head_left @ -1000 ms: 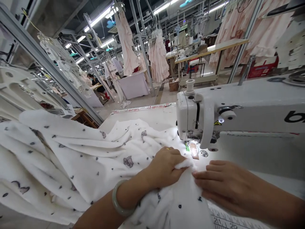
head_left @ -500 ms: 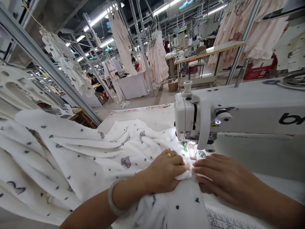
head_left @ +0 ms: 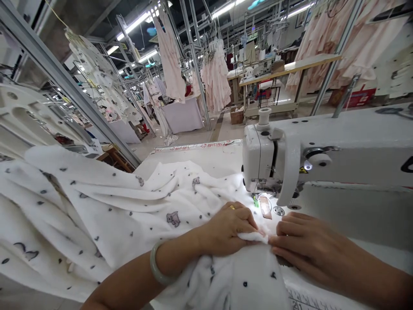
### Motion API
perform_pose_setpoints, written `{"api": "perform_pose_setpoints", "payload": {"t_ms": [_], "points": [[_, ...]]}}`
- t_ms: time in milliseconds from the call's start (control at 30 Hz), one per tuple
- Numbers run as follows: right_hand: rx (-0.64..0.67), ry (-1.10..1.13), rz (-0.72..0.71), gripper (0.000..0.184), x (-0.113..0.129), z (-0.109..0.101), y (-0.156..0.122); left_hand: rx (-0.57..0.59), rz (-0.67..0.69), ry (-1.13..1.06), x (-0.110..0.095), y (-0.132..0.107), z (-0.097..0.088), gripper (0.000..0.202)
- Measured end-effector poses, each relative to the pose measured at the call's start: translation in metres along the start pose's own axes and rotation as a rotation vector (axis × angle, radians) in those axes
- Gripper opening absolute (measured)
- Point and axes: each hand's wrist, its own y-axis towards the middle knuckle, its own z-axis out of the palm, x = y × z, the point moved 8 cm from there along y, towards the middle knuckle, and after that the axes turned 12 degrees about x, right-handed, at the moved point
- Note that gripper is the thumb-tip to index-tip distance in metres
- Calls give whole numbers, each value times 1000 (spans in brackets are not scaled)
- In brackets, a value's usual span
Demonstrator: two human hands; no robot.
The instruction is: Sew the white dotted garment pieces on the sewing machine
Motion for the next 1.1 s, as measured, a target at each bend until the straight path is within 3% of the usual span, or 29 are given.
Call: {"api": "perform_pose_setpoints", "payload": {"t_ms": [100, 267, 467, 633, 767, 900, 1000, 1100], "points": [[-85, -16, 15, 16, -4, -5, -2, 34, 7, 80, -2, -1, 4, 18], [-19, -1, 74, 18, -10, 3, 0, 71, 26, 214, -1, 1, 8, 27], [-93, -63, 156, 26, -22, 1, -5, 56, 40, 317, 15, 13, -2, 30], [-111, -73, 66, 24, -11, -12, -3, 71, 91, 296, 23, 16, -8, 37], [-71, -87, -122, 21, 14, -12, 0, 42, 108, 126, 25, 16, -17, 26], [-70, -70, -126, 27, 25, -3, -1, -27, -116, -232, 45, 19, -30, 33], [-66, -65, -96, 29, 27, 4, -1, -55, -310, -452, 51, 20, -29, 32], [-37, -32, -93, 32, 27, 8, 0, -94, -305, -324, 29, 20, -26, 27]]}}
